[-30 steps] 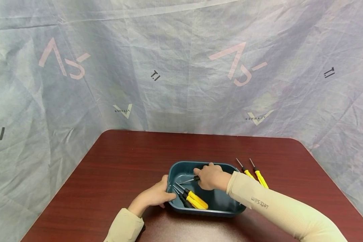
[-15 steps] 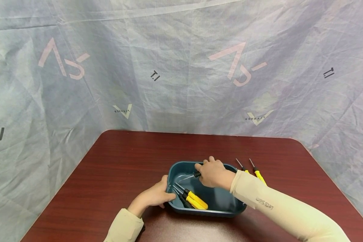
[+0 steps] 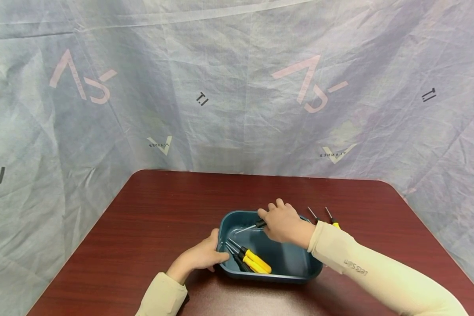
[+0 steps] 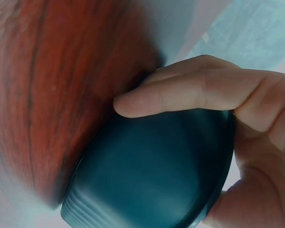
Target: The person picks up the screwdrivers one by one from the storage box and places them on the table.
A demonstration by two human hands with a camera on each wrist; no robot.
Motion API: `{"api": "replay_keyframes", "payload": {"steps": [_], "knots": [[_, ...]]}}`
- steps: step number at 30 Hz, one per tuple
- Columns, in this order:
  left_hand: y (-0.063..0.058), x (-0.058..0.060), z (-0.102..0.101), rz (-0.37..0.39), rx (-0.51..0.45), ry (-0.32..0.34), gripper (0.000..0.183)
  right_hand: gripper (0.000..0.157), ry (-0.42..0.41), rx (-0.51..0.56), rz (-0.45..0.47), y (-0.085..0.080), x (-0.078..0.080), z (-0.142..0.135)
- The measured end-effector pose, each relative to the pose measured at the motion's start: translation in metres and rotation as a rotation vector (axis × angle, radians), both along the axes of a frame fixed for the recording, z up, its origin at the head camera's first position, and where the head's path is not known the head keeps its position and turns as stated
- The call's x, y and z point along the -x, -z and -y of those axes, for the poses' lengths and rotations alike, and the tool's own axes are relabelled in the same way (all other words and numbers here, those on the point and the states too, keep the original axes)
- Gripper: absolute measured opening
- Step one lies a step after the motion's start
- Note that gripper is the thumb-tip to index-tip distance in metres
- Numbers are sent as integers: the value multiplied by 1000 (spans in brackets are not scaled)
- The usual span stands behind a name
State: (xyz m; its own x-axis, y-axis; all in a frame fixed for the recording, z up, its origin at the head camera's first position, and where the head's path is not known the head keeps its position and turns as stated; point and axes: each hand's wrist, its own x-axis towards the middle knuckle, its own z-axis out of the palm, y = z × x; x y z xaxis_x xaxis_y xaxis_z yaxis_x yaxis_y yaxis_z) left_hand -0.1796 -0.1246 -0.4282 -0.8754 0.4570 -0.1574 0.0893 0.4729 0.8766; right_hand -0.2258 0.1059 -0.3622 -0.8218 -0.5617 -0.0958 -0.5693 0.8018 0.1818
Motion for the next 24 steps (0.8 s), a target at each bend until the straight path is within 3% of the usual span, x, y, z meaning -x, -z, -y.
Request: {"api": "replay_keyframes", "payload": {"steps": [13,24], "knots": [[4,2,2,4,18,3,67,20,-21,69,-65,-14,0,-18],[3,2,1,0,23,2,68,19,-4,85,-101,-20,0,-32]]}}
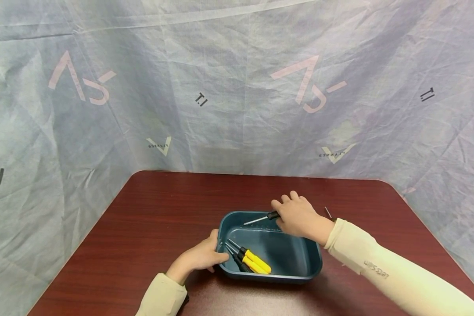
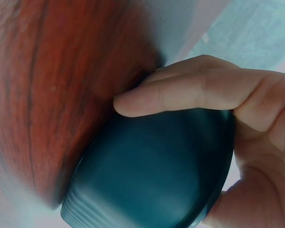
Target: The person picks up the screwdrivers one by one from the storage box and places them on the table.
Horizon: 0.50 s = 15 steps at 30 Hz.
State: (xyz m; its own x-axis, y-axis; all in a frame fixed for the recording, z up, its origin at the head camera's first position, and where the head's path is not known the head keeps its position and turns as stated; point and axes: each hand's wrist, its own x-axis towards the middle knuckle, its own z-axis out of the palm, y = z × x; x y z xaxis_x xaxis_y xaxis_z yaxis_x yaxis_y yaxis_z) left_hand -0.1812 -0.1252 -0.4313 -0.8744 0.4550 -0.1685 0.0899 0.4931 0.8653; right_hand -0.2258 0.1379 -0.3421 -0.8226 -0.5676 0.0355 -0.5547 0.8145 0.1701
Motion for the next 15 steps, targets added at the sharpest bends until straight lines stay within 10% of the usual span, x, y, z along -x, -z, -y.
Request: {"api": "replay_keyframes", "payload": {"steps": [15], "knots": [[-2,-1,-1,-2,-11,-7,67,19,21,37,-8,-5,3,-21]]}}
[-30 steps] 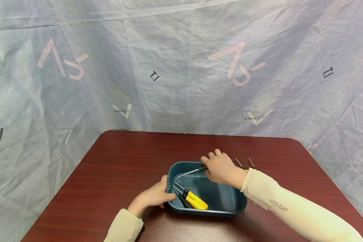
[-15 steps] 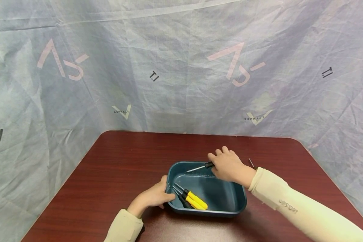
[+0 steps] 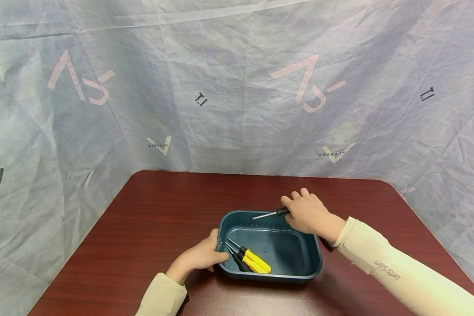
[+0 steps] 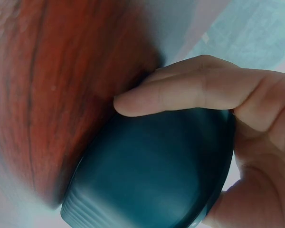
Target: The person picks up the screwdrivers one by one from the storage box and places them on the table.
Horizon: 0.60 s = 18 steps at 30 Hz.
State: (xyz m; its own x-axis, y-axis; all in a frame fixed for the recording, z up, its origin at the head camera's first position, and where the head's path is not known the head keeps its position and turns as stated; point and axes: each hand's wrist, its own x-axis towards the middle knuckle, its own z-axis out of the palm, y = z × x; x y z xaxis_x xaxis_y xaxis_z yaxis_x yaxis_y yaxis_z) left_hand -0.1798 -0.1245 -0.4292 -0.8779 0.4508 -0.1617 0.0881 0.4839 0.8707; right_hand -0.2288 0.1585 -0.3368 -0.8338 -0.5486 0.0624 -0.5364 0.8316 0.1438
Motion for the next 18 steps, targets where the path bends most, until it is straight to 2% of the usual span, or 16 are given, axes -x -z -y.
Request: {"api": "replay_keyframes", "payload": {"steps": [18], "knots": [[-1,0,1,-4,1,4,66,25,46,27,-20,-5,1,-22]]}}
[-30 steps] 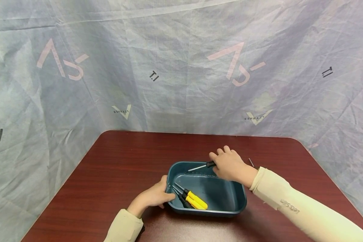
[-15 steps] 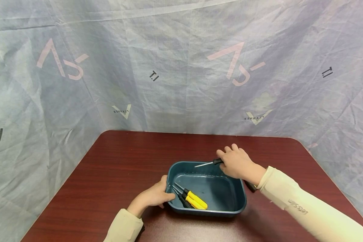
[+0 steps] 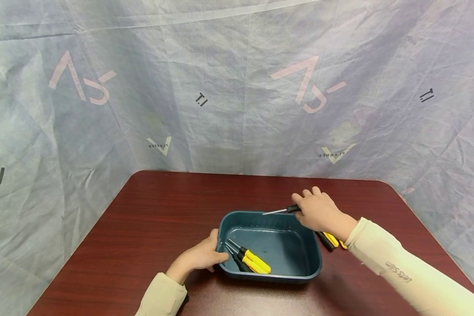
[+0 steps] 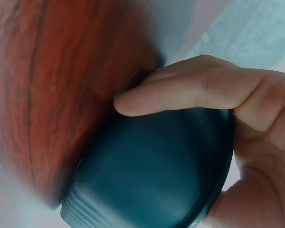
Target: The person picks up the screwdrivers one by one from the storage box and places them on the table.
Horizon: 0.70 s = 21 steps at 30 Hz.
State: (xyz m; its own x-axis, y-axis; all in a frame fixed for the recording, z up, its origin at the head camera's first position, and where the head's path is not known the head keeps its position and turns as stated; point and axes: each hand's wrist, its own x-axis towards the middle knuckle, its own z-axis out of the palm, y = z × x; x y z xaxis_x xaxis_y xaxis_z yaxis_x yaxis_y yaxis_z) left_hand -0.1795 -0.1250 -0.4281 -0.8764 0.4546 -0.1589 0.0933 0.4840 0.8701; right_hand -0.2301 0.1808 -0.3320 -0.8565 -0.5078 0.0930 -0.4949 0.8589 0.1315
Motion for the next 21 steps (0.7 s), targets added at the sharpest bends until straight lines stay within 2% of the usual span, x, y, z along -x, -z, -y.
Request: {"api": "replay_keyframes", "payload": {"steps": [13,21], "knots": [[1,0,1,4,1,3,67,29,64,10,39,0,4,-16],[4,2,2,0,11,9,66,22,92,35,63,-2,4,-26]]}}
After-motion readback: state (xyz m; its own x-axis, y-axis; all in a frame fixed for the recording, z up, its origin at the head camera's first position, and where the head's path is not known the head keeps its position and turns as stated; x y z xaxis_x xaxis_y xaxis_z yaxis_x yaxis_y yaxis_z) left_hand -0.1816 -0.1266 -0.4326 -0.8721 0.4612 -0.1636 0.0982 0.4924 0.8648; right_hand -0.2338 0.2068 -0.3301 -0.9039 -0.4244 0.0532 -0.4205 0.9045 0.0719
